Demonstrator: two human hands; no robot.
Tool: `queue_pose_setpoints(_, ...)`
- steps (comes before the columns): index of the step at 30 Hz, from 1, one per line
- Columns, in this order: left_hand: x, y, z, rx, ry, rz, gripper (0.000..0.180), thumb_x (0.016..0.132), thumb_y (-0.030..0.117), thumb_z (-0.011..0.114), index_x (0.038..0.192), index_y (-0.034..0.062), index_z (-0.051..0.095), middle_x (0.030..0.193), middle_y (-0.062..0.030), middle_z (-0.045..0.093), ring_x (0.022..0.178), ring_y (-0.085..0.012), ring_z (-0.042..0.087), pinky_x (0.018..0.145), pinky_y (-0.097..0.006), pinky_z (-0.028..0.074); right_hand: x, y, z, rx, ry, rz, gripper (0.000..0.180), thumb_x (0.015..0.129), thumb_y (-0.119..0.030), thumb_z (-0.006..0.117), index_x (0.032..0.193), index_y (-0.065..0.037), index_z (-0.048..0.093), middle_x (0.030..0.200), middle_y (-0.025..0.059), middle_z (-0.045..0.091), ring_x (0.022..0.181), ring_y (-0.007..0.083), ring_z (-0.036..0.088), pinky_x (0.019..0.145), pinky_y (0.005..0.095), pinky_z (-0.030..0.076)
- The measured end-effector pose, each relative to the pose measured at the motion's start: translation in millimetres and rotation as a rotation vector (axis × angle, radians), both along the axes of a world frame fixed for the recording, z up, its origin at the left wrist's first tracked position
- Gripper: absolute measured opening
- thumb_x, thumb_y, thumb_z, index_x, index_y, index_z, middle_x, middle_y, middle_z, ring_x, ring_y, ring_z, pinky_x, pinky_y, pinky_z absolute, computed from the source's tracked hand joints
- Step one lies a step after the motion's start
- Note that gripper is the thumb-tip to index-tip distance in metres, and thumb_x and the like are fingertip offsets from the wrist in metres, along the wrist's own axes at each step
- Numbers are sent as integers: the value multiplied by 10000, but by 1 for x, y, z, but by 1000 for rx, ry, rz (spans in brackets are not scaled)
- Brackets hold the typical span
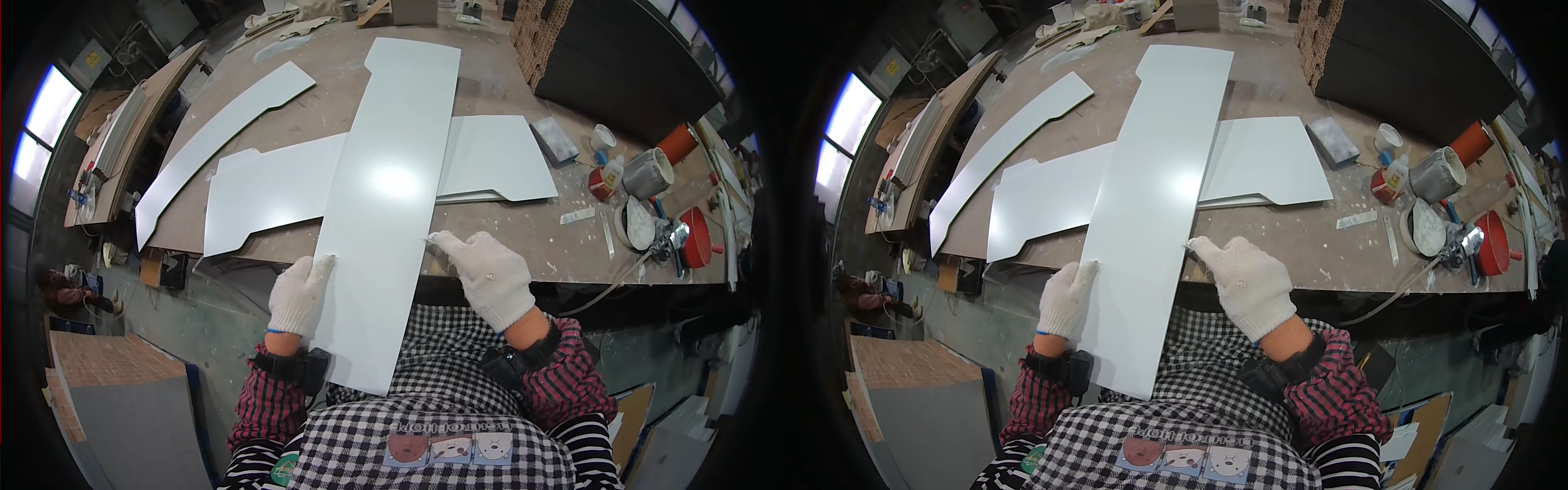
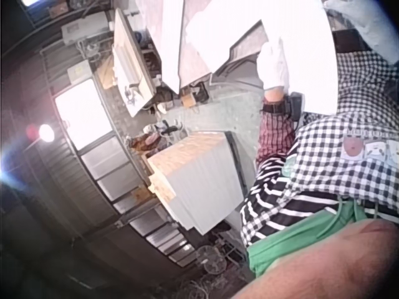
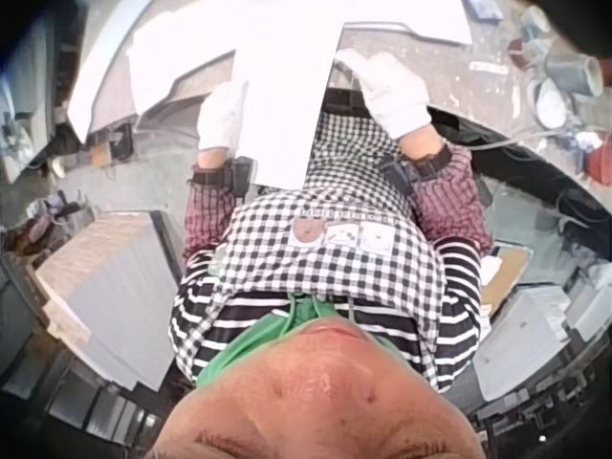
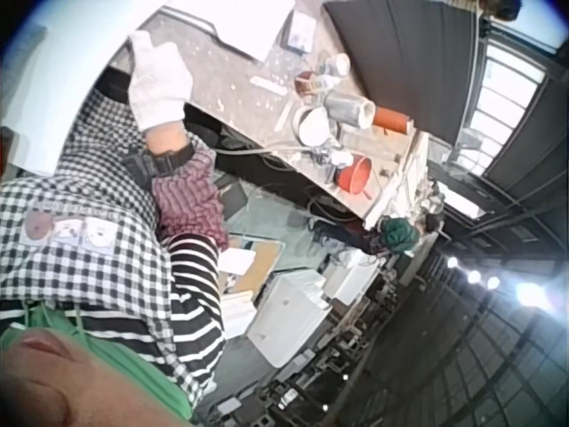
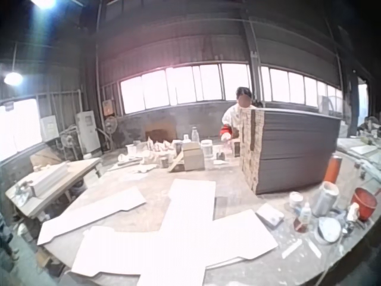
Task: The recorder applies glue to small components, joins them to larger wooden parts, and uses a handheld sander to smooth the edges.
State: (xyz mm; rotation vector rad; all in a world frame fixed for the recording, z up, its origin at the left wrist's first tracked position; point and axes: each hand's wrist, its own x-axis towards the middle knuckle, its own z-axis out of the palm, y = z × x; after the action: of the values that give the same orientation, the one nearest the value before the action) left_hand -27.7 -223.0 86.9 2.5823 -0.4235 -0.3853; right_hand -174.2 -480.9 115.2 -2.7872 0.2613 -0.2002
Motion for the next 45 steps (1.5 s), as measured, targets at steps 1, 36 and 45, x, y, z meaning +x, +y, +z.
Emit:
queue_pose_setpoints(1, 0, -1, 0, 9, 4, -3, 538, 983, 524, 465, 911, 18, 633, 906, -246, 642, 919, -450, 600, 774, -510, 455, 3, -1, 4, 0, 0, -2, 375, 925, -109, 517, 1265, -237, 609, 806, 66, 634, 781, 269, 652, 644, 384, 543)
queue_pose_setpoints(36, 1, 1, -3, -1, -12, 14, 533, 976, 524, 481, 932, 20, 648, 898, -238, 643, 906, -438, 601, 773, -478, 467, -8, 5, -20, 57, -50, -24, 373, 930, -104, 554, 1275, -236, 606, 817, 50, 638, 754, 262, 644, 628, 372, 542)
queue_pose_setpoints(45, 0, -1, -1, -29, -32, -18, 533, 973, 528, 491, 903, 20, 637, 891, -233, 639, 890, -439, 599, 747, -482, 461, 14, -4, 5, -10, 75, -25, 372, 950, -129, 476, 1295, -230, 570, 883, 134, 628, 781, 328, 663, 658, 421, 552)
